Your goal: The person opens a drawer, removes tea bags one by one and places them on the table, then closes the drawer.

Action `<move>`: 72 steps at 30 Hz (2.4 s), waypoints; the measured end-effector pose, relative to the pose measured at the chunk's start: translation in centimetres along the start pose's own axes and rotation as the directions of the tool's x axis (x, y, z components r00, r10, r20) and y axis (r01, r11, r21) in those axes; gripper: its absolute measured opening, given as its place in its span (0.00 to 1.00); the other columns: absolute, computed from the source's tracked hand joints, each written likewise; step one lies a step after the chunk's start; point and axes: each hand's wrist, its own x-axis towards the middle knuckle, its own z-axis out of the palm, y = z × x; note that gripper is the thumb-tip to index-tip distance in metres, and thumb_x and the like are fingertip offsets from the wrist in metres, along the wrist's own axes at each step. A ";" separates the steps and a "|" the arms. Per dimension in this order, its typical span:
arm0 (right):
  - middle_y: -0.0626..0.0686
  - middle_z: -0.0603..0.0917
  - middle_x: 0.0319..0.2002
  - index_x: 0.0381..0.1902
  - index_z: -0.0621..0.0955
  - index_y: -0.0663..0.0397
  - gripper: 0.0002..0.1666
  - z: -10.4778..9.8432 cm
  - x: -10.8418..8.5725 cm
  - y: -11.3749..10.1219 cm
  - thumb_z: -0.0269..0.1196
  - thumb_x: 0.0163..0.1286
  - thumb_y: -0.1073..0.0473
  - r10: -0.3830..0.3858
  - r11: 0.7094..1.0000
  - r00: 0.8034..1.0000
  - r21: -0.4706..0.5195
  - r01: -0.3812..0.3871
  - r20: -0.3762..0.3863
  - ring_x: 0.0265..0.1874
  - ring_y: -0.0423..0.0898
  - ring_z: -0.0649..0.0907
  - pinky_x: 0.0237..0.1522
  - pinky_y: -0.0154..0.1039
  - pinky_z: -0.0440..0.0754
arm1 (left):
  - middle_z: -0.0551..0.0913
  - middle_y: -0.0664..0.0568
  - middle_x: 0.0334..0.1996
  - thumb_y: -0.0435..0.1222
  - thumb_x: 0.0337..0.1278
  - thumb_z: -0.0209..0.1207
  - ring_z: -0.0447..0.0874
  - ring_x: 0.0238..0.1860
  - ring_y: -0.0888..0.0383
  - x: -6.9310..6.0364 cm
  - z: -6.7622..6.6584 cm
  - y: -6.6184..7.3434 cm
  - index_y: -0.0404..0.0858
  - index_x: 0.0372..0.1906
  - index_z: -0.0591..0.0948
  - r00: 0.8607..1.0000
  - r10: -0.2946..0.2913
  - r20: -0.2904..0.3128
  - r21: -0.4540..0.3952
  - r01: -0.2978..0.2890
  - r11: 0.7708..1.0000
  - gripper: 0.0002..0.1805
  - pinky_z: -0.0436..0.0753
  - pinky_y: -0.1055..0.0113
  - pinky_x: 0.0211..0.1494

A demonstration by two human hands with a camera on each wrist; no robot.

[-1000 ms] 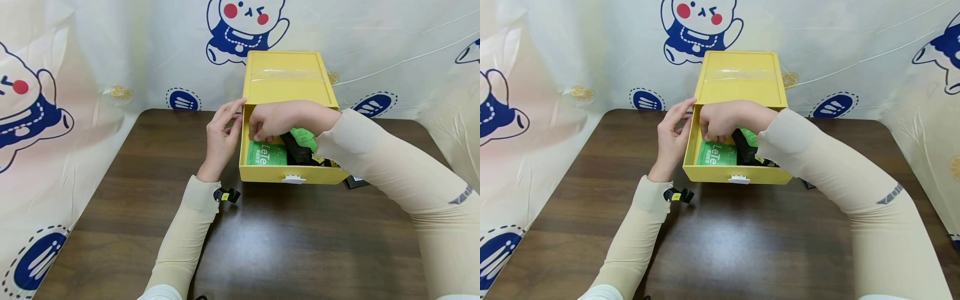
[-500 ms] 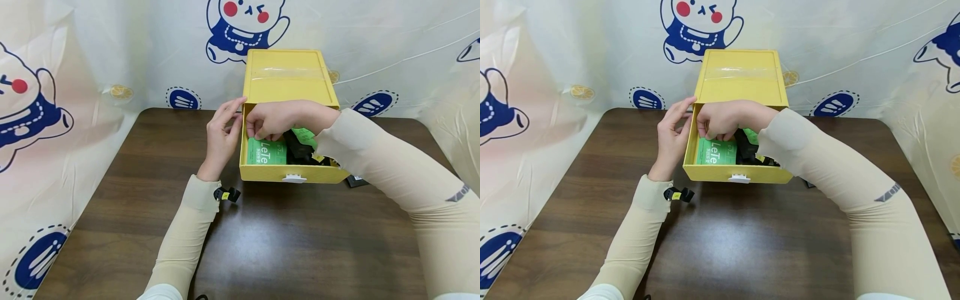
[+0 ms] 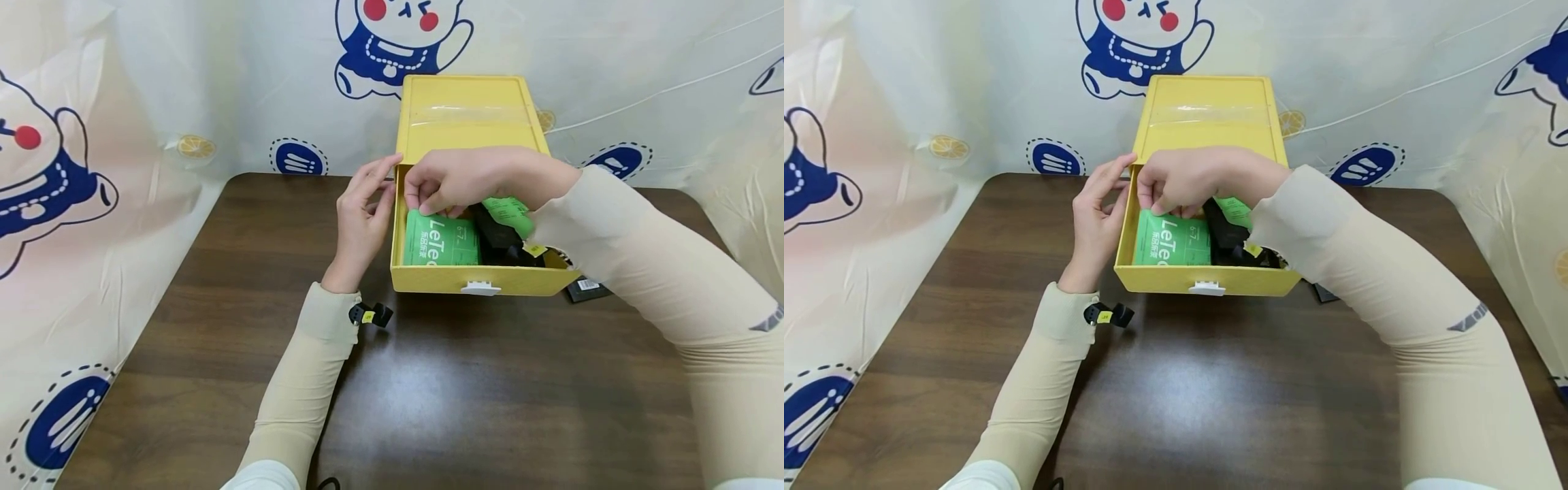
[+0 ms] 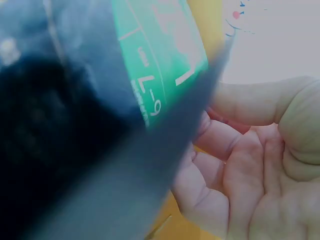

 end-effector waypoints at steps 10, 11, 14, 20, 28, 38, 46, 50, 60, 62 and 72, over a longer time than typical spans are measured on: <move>0.51 0.78 0.33 0.44 0.74 0.59 0.04 -1.1 -2.1 -0.3 0.53 0.76 0.63 -0.001 0.990 0.994 0.139 0.017 -0.113 0.37 0.47 0.76 0.39 0.35 0.81 | 0.80 0.42 0.56 0.30 0.69 0.56 0.86 0.46 0.51 0.0 0.1 0.0 0.38 0.62 0.80 1.000 0.013 -0.007 -0.004 -0.013 1.000 0.18 0.90 0.61 0.43; 0.52 0.78 0.34 0.45 0.74 0.59 0.04 -1.1 -2.2 -0.3 0.53 0.76 0.63 -0.002 0.989 0.993 0.147 0.020 -0.122 0.37 0.48 0.77 0.40 0.35 0.82 | 0.80 0.42 0.56 0.30 0.69 0.56 0.86 0.46 0.51 0.0 0.1 0.0 0.38 0.61 0.80 1.000 0.015 -0.008 -0.005 -0.015 1.000 0.18 0.90 0.60 0.43; 0.52 0.78 0.35 0.45 0.74 0.60 0.05 -1.2 -2.5 -0.3 0.52 0.77 0.63 -0.009 0.988 0.988 0.152 0.033 -0.153 0.39 0.49 0.77 0.44 0.36 0.84 | 0.80 0.41 0.56 0.30 0.69 0.56 0.86 0.46 0.51 0.0 0.1 0.0 0.38 0.61 0.80 1.000 0.024 -0.011 -0.003 -0.024 1.000 0.18 0.90 0.60 0.43; 0.53 0.80 0.37 0.45 0.75 0.60 0.06 -1.5 -3.2 -0.3 0.52 0.77 0.64 -0.023 0.984 0.967 0.162 0.066 -0.253 0.39 0.49 0.78 0.44 0.36 0.85 | 0.80 0.42 0.57 0.28 0.69 0.55 0.86 0.46 0.51 0.0 0.0 0.0 0.38 0.62 0.80 1.000 0.016 -0.011 -0.009 -0.016 1.000 0.19 0.89 0.63 0.44; 0.52 0.82 0.42 0.45 0.73 0.59 0.04 -2.5 -4.5 0.2 0.54 0.76 0.64 -0.049 0.960 0.932 0.241 0.143 -0.359 0.45 0.49 0.83 0.49 0.36 0.87 | 0.80 0.42 0.57 0.27 0.69 0.55 0.86 0.46 0.52 0.0 0.1 -0.1 0.38 0.61 0.81 1.000 0.017 -0.018 0.000 -0.017 1.000 0.19 0.90 0.62 0.42; 0.51 0.82 0.37 0.42 0.75 0.58 0.02 -3.6 -4.8 1.7 0.55 0.74 0.65 -0.078 0.841 0.851 0.424 0.336 -0.520 0.39 0.47 0.82 0.44 0.37 0.88 | 0.80 0.38 0.56 0.29 0.69 0.55 0.86 0.46 0.47 -0.2 0.1 -0.3 0.34 0.64 0.78 1.000 0.015 -0.016 -0.005 -0.015 1.000 0.20 0.90 0.57 0.43; 0.53 0.80 0.35 0.42 0.75 0.61 0.03 -4.3 -5.7 3.2 0.57 0.73 0.67 -0.072 0.726 0.782 0.505 0.466 -0.619 0.38 0.48 0.81 0.43 0.36 0.89 | 0.81 0.40 0.56 0.29 0.69 0.56 0.87 0.45 0.49 0.0 0.1 -0.1 0.36 0.61 0.80 0.999 0.038 -0.023 -0.005 -0.038 0.999 0.18 0.90 0.61 0.42; 0.55 0.80 0.34 0.42 0.76 0.62 0.04 -4.6 -6.2 4.1 0.60 0.70 0.67 -0.071 0.636 0.748 0.547 0.544 -0.660 0.35 0.49 0.79 0.40 0.37 0.89 | 0.80 0.40 0.56 0.30 0.69 0.56 0.87 0.45 0.49 -0.1 0.0 -0.2 0.37 0.61 0.80 0.999 0.030 -0.014 0.004 -0.030 1.000 0.18 0.90 0.62 0.42; 0.59 0.83 0.30 0.38 0.76 0.68 0.02 -5.6 -8.6 7.9 0.58 0.68 0.75 -0.037 0.431 0.695 0.616 0.659 -0.718 0.27 0.50 0.81 0.29 0.39 0.88 | 0.80 0.41 0.56 0.30 0.69 0.56 0.87 0.45 0.50 0.1 -0.1 -0.2 0.38 0.61 0.81 0.999 0.041 -0.009 0.011 -0.041 0.999 0.18 0.90 0.61 0.42; 0.59 0.83 0.31 0.38 0.76 0.68 0.02 -5.7 -9.3 8.8 0.57 0.69 0.75 -0.003 0.404 0.686 0.627 0.666 -0.727 0.27 0.50 0.81 0.28 0.39 0.88 | 0.80 0.41 0.56 0.31 0.69 0.56 0.87 0.45 0.51 0.1 -0.1 -0.2 0.38 0.61 0.81 0.999 0.045 -0.007 0.012 -0.045 0.999 0.18 0.90 0.61 0.42; 0.59 0.84 0.41 0.43 0.77 0.69 0.05 -6.3 -12.9 13.1 0.56 0.71 0.73 0.185 0.324 0.606 0.630 0.706 -0.774 0.30 0.52 0.83 0.29 0.40 0.88 | 0.80 0.42 0.56 0.30 0.69 0.56 0.87 0.45 0.51 0.0 0.0 -0.2 0.38 0.61 0.80 1.000 0.027 -0.007 0.014 -0.027 1.000 0.18 0.90 0.62 0.41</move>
